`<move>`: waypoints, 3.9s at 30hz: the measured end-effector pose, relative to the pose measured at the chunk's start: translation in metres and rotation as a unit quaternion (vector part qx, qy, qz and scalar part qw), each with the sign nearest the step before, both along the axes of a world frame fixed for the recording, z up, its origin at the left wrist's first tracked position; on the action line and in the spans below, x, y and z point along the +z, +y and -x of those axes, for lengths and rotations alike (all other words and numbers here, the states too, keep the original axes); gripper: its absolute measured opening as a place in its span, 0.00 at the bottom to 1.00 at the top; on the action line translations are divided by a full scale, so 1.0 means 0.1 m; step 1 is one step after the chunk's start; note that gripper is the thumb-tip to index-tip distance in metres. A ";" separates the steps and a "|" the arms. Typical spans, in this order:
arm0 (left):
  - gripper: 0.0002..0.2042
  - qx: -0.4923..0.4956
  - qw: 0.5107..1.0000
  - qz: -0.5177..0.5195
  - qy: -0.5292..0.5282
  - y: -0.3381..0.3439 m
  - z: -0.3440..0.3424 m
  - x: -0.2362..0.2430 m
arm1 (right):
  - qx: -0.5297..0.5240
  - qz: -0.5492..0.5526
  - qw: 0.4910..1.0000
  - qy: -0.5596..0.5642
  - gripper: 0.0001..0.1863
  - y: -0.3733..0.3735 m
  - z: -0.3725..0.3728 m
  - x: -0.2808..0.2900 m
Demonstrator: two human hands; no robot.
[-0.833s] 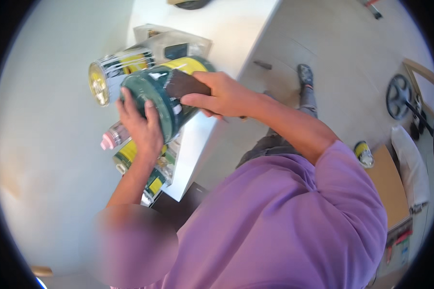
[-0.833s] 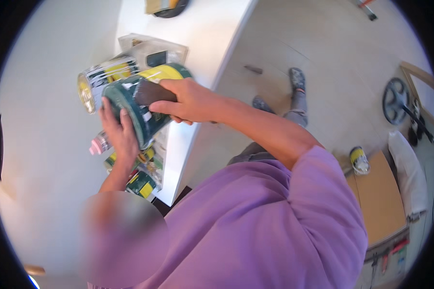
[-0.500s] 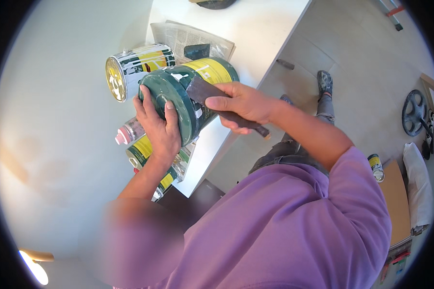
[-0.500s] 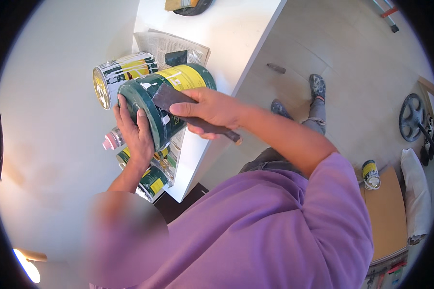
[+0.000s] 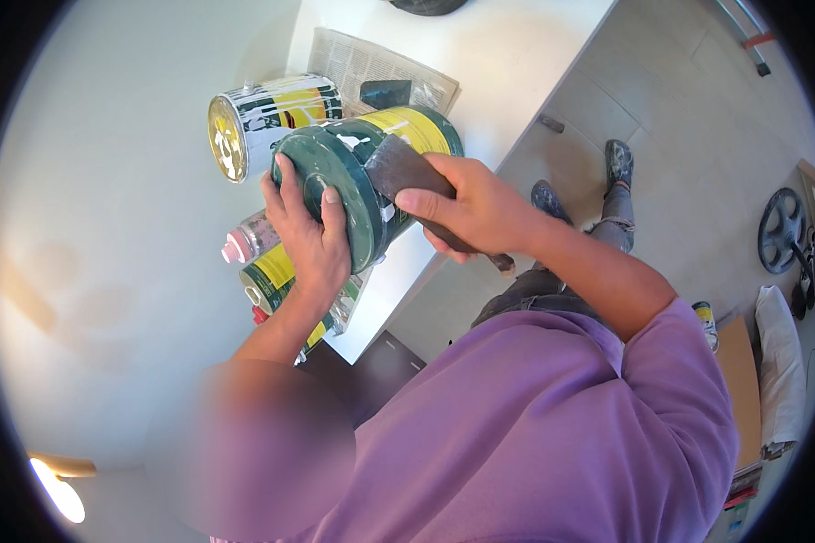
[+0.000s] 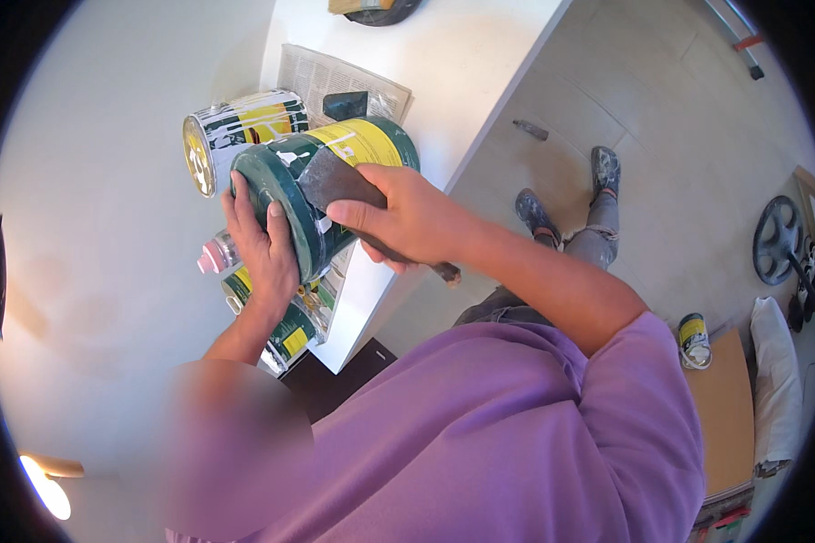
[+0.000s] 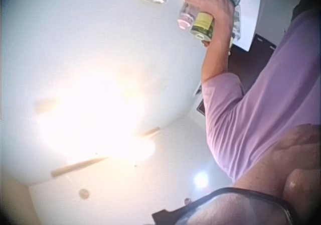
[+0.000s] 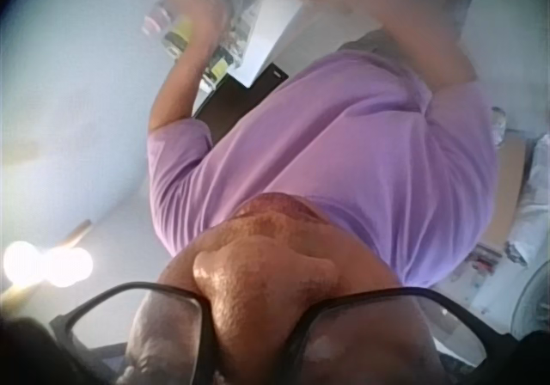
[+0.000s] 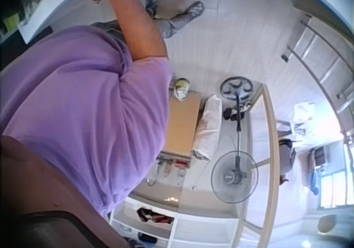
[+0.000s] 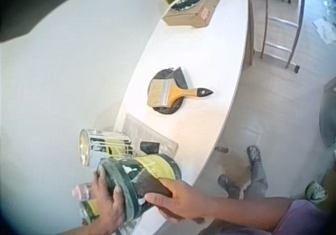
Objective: The person opens a paint can and uses a putty knife to scrape and mix the contents. They then pour the paint into a smaller container and continue mixing with the putty knife. The person moves between a white shelf and a countertop while handling the paint and tools.
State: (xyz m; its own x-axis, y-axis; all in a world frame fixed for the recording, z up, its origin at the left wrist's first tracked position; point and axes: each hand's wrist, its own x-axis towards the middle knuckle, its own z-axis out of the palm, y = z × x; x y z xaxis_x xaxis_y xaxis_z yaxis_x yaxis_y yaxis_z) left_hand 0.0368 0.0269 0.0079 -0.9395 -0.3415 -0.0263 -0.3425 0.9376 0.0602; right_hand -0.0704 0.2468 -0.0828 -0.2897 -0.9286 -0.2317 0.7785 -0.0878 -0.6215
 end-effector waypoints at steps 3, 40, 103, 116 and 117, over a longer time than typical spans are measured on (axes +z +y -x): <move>0.36 -0.007 1.000 -0.002 -0.007 0.01 0.00 0.01 | 0.084 0.110 0.973 -0.186 0.21 -0.07 0.03 -0.22; 0.34 -0.026 0.999 -0.019 -0.014 -0.01 0.07 0.05 | -0.014 0.002 0.999 0.052 0.19 0.06 0.32 -0.08; 0.34 -0.025 0.999 -0.025 0.014 0.03 0.14 0.05 | -0.153 -0.063 0.974 0.151 0.15 -0.04 0.07 0.11; 0.51 0.026 0.995 0.016 -0.098 0.74 0.29 0.45 | -0.078 -0.076 0.993 0.036 0.14 0.22 -0.16 0.07; 0.49 0.022 0.995 0.002 -0.100 0.74 0.29 0.55 | -0.069 -0.090 0.993 0.037 0.14 0.29 -0.18 0.06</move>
State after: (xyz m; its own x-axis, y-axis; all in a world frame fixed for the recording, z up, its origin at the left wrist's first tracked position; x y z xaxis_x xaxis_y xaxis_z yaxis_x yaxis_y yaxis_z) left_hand 0.0076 0.1007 0.0631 -0.9001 -0.3822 -0.2090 -0.3875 0.9217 -0.0168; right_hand -0.0527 0.2753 -0.0769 -0.4342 -0.8245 -0.3629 0.7182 -0.0736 -0.6920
